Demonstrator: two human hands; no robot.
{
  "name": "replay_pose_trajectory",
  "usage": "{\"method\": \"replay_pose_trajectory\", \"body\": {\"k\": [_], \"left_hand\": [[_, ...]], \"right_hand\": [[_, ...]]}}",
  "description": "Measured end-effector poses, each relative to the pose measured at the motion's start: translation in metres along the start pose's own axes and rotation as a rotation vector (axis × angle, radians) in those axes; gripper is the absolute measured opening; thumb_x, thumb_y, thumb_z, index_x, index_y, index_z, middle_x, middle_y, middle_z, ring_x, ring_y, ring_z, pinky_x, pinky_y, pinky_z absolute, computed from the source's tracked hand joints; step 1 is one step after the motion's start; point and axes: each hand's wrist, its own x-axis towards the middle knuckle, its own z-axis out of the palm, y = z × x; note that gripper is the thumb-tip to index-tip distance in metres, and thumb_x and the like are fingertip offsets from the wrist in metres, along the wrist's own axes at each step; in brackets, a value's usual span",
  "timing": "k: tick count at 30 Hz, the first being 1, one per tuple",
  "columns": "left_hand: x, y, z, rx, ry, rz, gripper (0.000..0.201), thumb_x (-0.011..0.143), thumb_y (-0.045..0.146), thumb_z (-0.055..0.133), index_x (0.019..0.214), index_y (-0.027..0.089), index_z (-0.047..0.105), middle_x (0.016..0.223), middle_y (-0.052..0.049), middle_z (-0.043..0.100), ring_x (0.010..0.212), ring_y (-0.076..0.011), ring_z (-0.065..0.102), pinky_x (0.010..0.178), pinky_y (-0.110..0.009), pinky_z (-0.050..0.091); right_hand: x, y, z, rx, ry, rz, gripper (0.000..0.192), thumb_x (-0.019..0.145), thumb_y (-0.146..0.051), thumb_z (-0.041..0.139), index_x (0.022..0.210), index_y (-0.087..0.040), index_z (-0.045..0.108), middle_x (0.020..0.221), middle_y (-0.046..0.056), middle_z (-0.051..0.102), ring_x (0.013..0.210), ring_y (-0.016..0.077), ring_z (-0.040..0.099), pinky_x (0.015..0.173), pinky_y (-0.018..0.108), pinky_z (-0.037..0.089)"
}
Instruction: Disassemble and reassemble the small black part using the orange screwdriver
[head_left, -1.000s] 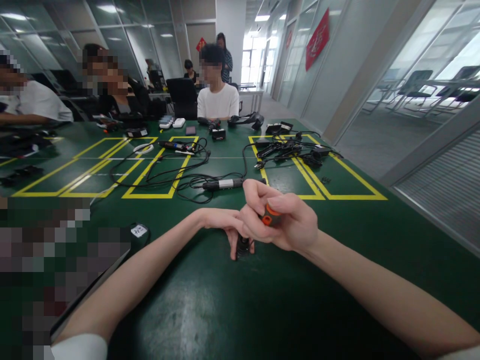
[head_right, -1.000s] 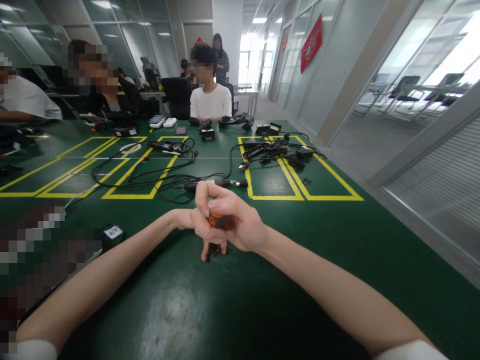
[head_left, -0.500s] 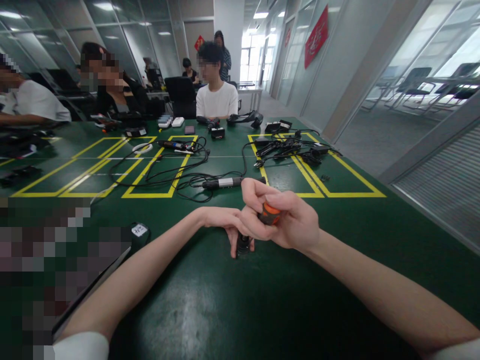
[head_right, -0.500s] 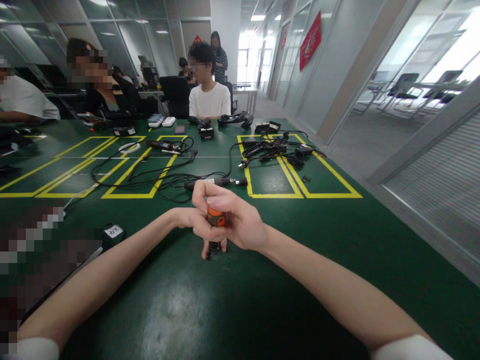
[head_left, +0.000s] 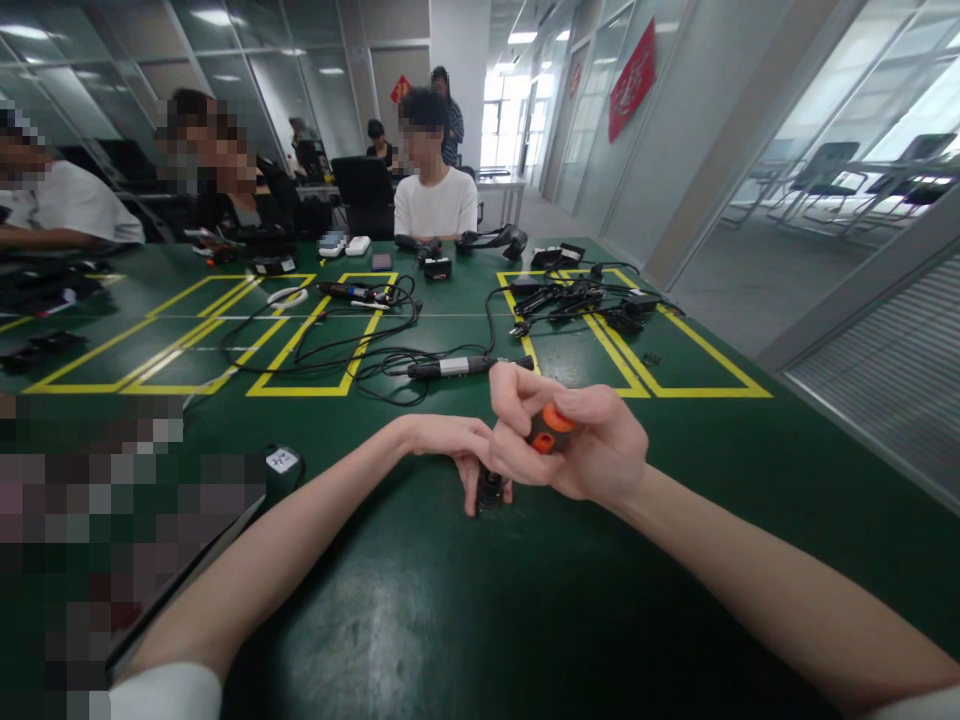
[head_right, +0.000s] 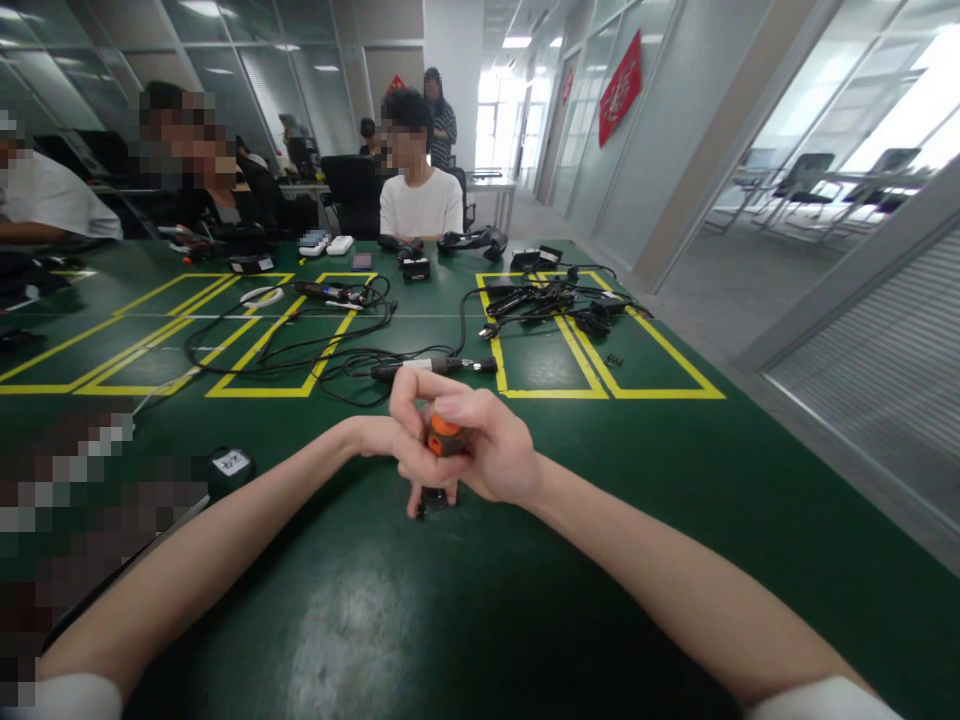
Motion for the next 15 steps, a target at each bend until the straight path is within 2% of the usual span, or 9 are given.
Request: {"method": "replay_pose_trajectory", "body": {"k": [2,5,8,11,15], "left_hand": [[-0.002,0.004,0.003,-0.038,-0.001,-0.011,0.026,0.092,0.029,0.058,0.102,0.009,0.072,0.103,-0.006,0.075,0.067,-0.0177,0.075,0.075,-0.034,0.061],[-0.002,0.004,0.003,-0.050,-0.006,-0.001,0.028,0.091,0.034,0.063,0.099,0.010,0.073,0.100,-0.008,0.077,0.064,-0.0184,0.075,0.071,-0.032,0.061],[0.001,-0.002,0.000,-0.062,-0.012,-0.010,0.034,0.091,0.042,0.066,0.100,0.010,0.075,0.100,-0.011,0.078,0.065,-0.0210,0.076,0.072,-0.035,0.063],[0.001,-0.005,-0.003,-0.088,-0.033,-0.013,0.033,0.089,0.041,0.070,0.101,0.011,0.074,0.102,-0.011,0.078,0.068,-0.0215,0.077,0.075,-0.035,0.064],[0.000,-0.002,-0.002,-0.114,-0.008,-0.011,0.030,0.091,0.035,0.066,0.099,0.007,0.073,0.103,-0.012,0.077,0.068,-0.0224,0.077,0.076,-0.038,0.063]], "right_hand": [[0.001,-0.001,0.000,-0.029,0.051,0.005,0.019,0.092,-0.038,0.053,0.082,-0.022,0.047,0.048,-0.012,0.036,0.039,0.0080,0.019,0.043,0.021,0.024],[0.003,-0.002,0.000,-0.024,0.085,0.000,0.020,0.093,-0.036,0.053,0.080,-0.022,0.048,0.050,-0.010,0.039,0.039,0.0079,0.021,0.041,0.020,0.023],[0.004,-0.003,-0.002,0.003,0.086,0.009,0.030,0.095,-0.036,0.053,0.071,-0.020,0.052,0.051,-0.008,0.041,0.039,0.0074,0.022,0.038,0.020,0.020],[0.003,-0.005,-0.002,0.019,0.086,0.023,0.042,0.097,-0.038,0.050,0.059,-0.020,0.049,0.047,-0.008,0.034,0.039,0.0074,0.021,0.038,0.021,0.019],[0.002,-0.006,0.001,-0.015,0.054,0.022,0.036,0.093,-0.046,0.052,0.068,-0.021,0.049,0.043,-0.011,0.027,0.038,0.0074,0.017,0.040,0.021,0.021]]}}
